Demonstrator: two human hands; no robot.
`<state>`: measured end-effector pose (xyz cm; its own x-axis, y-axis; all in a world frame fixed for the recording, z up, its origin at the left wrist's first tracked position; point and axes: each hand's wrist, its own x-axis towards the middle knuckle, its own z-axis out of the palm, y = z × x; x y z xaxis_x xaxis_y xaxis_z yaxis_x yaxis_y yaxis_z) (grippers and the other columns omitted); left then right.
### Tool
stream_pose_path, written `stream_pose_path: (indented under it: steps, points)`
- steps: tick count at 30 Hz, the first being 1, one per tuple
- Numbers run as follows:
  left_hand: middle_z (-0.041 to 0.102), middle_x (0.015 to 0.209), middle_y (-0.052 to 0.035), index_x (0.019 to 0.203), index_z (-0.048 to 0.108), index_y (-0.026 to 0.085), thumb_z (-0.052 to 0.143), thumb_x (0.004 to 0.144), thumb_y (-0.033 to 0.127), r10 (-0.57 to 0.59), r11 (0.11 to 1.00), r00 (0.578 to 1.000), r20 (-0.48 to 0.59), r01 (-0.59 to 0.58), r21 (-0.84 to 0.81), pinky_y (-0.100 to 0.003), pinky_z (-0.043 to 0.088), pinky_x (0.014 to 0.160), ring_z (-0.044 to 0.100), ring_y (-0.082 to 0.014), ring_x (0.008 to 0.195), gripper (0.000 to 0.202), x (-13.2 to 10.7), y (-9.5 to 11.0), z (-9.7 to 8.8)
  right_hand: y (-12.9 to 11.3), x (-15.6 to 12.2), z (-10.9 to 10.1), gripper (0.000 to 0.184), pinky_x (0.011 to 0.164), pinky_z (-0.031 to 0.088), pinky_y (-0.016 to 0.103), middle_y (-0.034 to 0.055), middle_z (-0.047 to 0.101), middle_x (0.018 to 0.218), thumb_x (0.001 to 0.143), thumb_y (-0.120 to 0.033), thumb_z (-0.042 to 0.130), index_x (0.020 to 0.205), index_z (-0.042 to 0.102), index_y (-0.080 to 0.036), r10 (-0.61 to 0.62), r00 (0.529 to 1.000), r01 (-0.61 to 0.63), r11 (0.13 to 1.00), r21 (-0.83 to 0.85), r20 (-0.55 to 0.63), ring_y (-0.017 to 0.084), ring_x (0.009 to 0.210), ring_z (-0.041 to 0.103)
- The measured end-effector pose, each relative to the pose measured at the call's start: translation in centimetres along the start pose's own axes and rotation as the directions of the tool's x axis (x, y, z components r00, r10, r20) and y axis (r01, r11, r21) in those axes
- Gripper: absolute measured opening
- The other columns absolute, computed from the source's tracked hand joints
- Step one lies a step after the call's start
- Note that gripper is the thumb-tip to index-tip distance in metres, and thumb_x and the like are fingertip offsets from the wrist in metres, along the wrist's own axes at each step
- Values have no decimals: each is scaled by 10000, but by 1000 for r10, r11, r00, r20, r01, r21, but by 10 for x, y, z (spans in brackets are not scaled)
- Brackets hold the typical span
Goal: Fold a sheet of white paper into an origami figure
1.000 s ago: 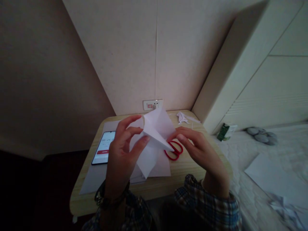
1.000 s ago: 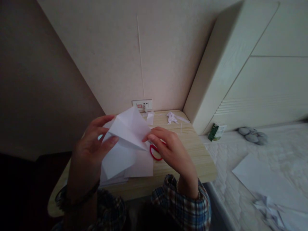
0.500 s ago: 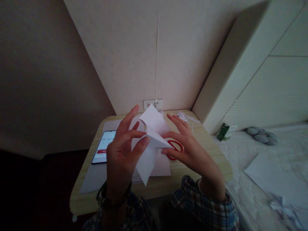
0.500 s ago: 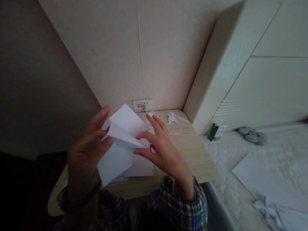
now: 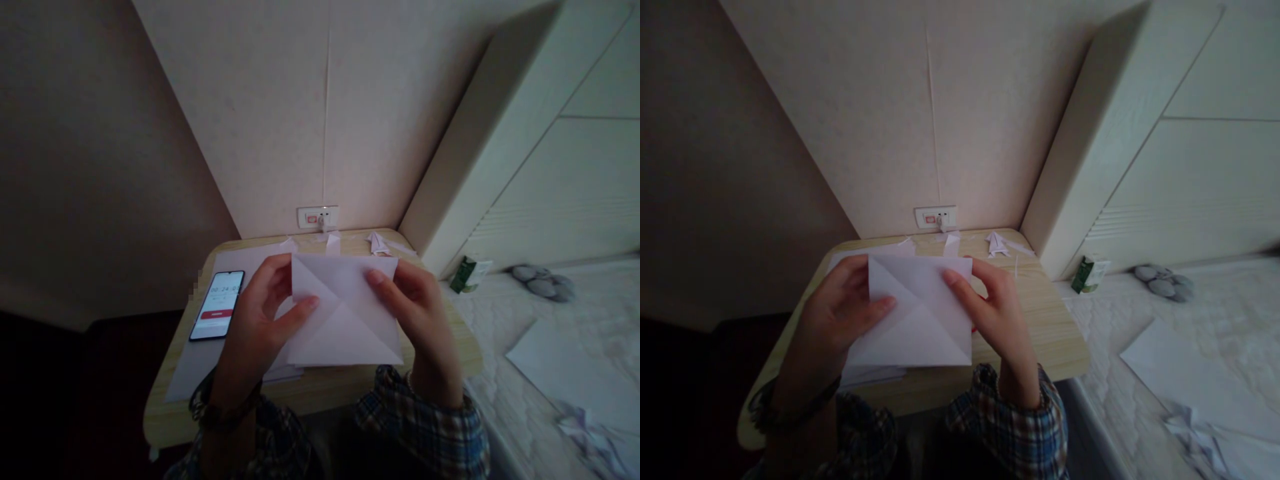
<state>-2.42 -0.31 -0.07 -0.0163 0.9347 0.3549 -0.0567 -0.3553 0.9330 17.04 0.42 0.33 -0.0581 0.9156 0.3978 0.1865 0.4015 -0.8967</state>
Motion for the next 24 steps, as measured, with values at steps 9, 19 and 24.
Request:
stream_pose_path:
  steps: [9,19,24]
  points:
    - [766,883,30,978,452,283,736,646,68,-163,970,986,-40,153,-188,-252,596,537,743,-170,673,486,1,8,6,-3,1,9,213,423,378,217,0,661,721,914,-376,619,801,708,-220,13,1000,-12,997,76,-15,140,617,581]
    - [587,771,49,784,522,248,706,763,79,82,997,977,-198,-79,21,-185,489,525,590,-107,656,251,-3,13,17,-10,3,19,292,432,349,239,-27,511,606,930,-400,579,695,586,-227,24,977,-12,998,55,-214,123,513,464]
    - [604,828,35,783,700,262,670,832,83,208,976,951,-228,-184,119,-211,473,655,577,-116,758,189,-4,10,14,-8,5,18,199,604,484,283,-4,596,735,958,-427,517,859,551,-258,-30,937,51,998,49,-347,172,682,574]
